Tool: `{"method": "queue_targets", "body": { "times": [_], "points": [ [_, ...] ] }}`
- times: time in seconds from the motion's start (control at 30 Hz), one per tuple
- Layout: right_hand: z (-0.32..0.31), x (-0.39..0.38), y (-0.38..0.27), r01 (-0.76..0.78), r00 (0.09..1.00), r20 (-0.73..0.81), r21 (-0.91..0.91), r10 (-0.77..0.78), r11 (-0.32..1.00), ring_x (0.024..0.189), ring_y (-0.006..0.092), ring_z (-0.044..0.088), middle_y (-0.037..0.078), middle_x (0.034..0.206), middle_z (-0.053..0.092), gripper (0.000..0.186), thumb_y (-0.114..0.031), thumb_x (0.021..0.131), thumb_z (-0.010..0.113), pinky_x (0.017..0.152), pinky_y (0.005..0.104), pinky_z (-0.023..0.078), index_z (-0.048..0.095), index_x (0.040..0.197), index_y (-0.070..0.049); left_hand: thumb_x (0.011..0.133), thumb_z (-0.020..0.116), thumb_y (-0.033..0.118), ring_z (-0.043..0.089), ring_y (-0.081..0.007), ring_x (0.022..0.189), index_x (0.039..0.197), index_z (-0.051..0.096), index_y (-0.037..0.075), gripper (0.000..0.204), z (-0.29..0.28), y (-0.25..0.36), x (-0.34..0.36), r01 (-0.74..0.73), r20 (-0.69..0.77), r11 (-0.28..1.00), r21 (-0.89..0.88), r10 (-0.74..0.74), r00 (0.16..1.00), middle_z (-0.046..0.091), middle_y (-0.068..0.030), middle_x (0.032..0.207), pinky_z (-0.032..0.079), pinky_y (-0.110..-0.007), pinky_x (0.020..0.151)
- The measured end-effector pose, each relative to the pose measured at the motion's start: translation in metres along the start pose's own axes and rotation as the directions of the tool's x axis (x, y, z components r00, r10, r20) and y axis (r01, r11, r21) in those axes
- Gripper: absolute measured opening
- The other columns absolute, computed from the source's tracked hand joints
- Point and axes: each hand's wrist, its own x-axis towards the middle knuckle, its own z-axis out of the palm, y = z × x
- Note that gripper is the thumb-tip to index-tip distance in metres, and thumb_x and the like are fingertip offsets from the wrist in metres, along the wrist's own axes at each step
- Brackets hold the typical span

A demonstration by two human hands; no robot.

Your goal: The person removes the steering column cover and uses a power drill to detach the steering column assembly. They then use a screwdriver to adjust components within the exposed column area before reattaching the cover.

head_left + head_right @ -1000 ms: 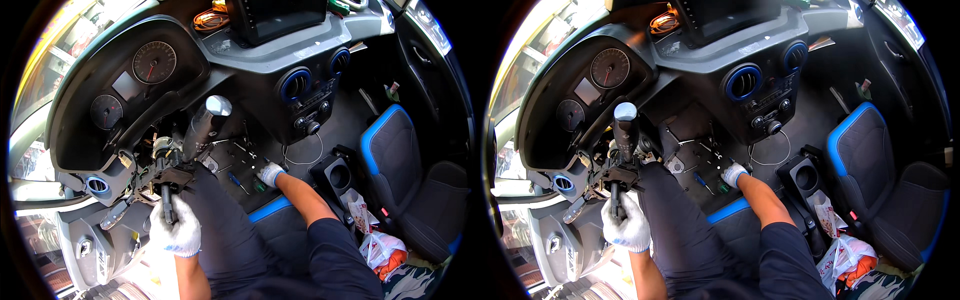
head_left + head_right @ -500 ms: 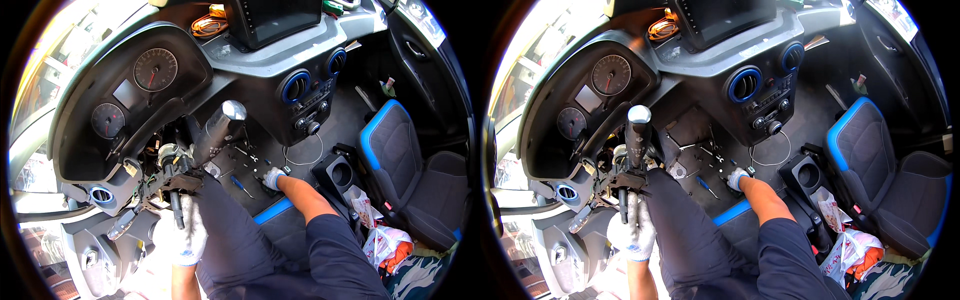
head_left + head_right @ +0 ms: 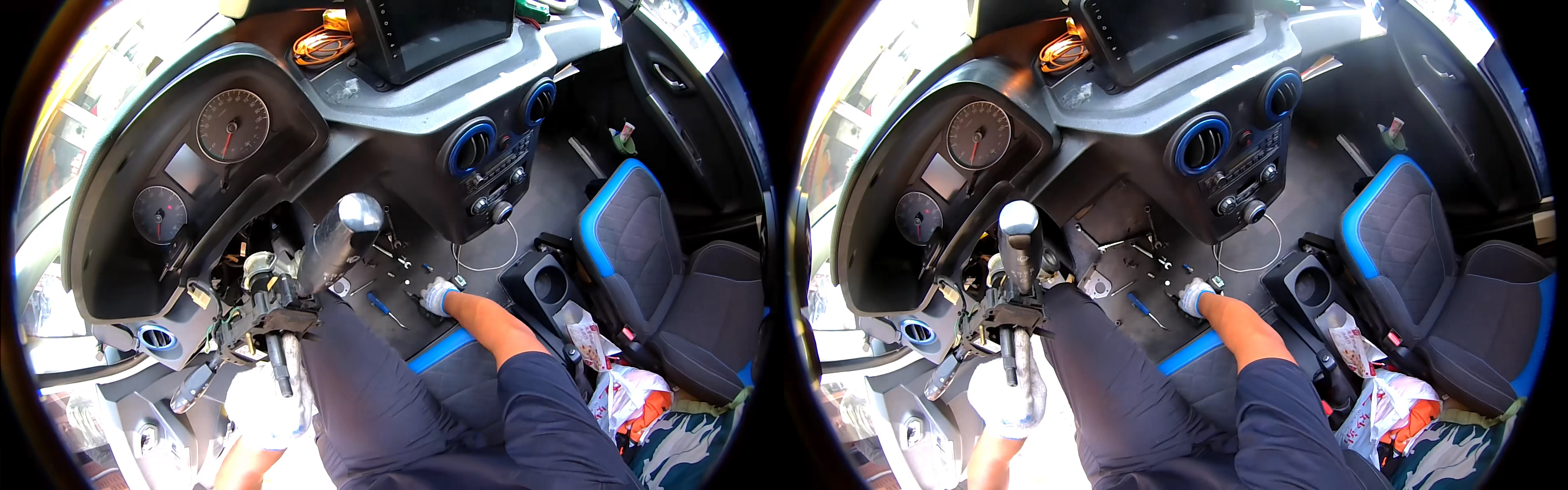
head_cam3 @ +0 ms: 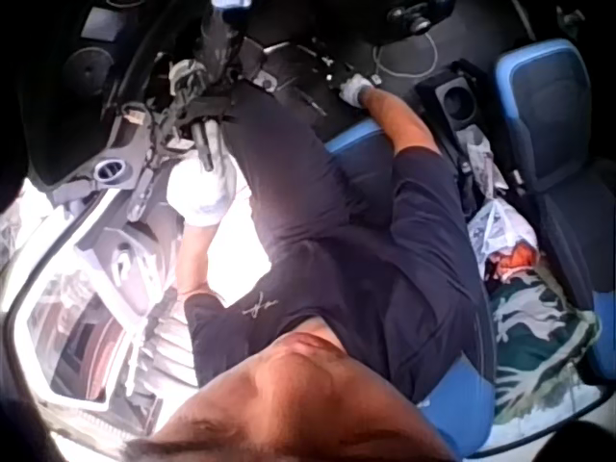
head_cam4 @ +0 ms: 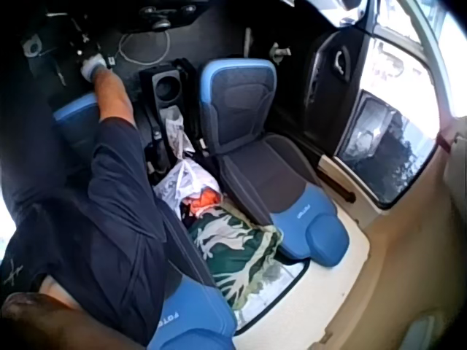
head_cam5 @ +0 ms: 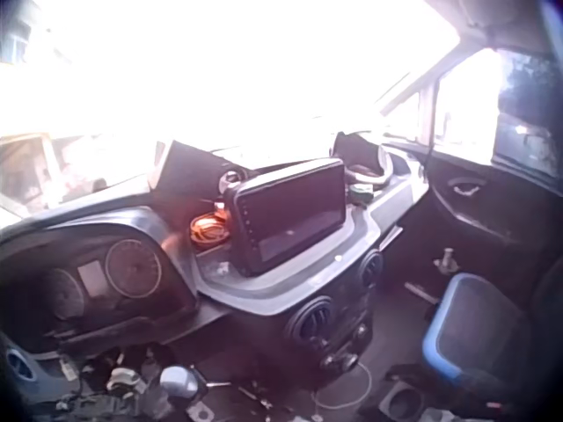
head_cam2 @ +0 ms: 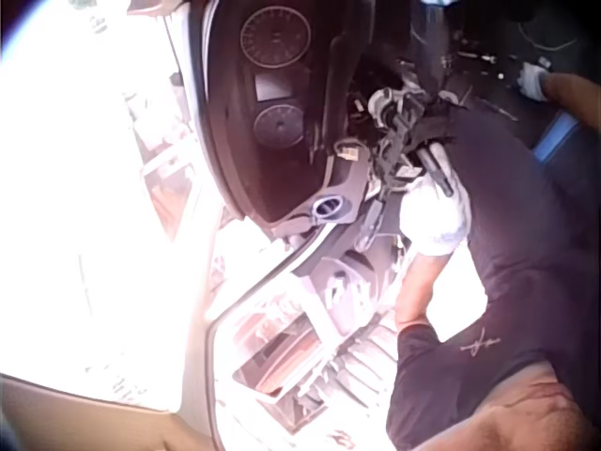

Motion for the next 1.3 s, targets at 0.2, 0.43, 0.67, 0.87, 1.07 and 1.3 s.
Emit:
{"method": "queue_targets", "body": {
  "times": [0.2,0.43,0.67,0.87,1.07,1.3],
  "points": [
    [-0.01,-0.005,-0.005,0.012,1.0,0.019,-0.008,-0.012,1.0,0.139,0.032,0.069,0.009,0.15,0.071,0.033,-0.026,0.11,0.064,0.11,0.0539,0.055,0.079,0.139,-0.02,0.09,0.082,-0.001,0.057,-0.0268,0.051,0.138,0.074,-0.003,0.048,-0.005,0.001,0.001,0.018,0.07,0.999,-0.047,-0.014,0.997,0.062,-0.0077,0.068,0.047,-0.04,0.049],
    [-0.005,-0.006,-0.004,0.001,1.0,0.009,-0.006,-0.001,1.0,0.137,0.0318,0.069,0.01,0.148,0.071,0.034,-0.026,0.108,0.067,0.108,0.0532,0.056,0.078,0.139,-0.019,0.09,0.081,-0.002,0.058,-0.0272,0.055,0.141,0.072,-0.006,0.053,-0.005,0.001,-0.005,-0.011,0.14,0.999,0.052,0.003,0.99,0.062,-0.0072,0.071,0.047,-0.041,0.051],
    [-0.004,-0.003,-0.004,-0.01,1.0,-0.004,-0.005,0.01,1.0,0.136,0.0313,0.07,0.01,0.146,0.071,0.036,-0.025,0.106,0.069,0.108,0.0531,0.056,0.076,0.141,-0.02,0.088,0.079,-0.001,0.06,-0.0277,0.057,0.131,0.073,-0.016,0.045,-0.002,0.001,0.009,-0.101,0.01,0.991,0.083,0.1,0.995,0.066,-0.0116,0.076,0.048,-0.042,0.051],
    [-0.007,-0.003,-0.003,-0.021,1.0,0.007,0.011,0.021,1.0,0.135,0.0326,0.07,0.01,0.146,0.071,0.037,-0.024,0.104,0.072,0.109,0.054,0.055,0.076,0.141,-0.019,0.085,0.079,-0.004,0.071,-0.0317,0.06,0.123,0.074,-0.015,0.04,-0.001,-0.01,0.001,-0.075,0.072,0.991,-0.11,0.083,0.994,0.076,-0.0194,0.084,0.056,-0.041,0.054],
    [-0.016,0.001,0.007,0.023,0.999,0.047,0.103,-0.028,0.994,0.131,0.0313,0.076,0.012,0.138,0.079,0.038,-0.018,0.095,0.08,0.106,0.0514,0.061,0.08,0.133,-0.016,0.088,0.081,-0.002,0.069,-0.0332,0.056,0.106,0.078,-0.006,0.019,0.006,-0.009,-0.001,0.077,-0.015,0.98,-0.181,-0.081,0.997,0.074,-0.0157,0.076,0.055,-0.043,0.052],
    [-0.072,0.016,0.018,0.036,0.981,0.188,0.11,-0.056,0.993,0.127,0.0344,0.078,0.015,0.136,0.081,0.042,-0.019,0.087,0.082,0.102,0.0482,0.065,0.085,0.128,-0.009,0.103,0.081,0.02,0.068,-0.0223,0.062,0.107,0.077,0.002,0.019,0.046,0.033,-0.042,0.55,0.115,0.737,-0.393,-0.555,0.824,0.072,-0.0084,0.075,0.054,-0.038,0.061]
  ]
}}
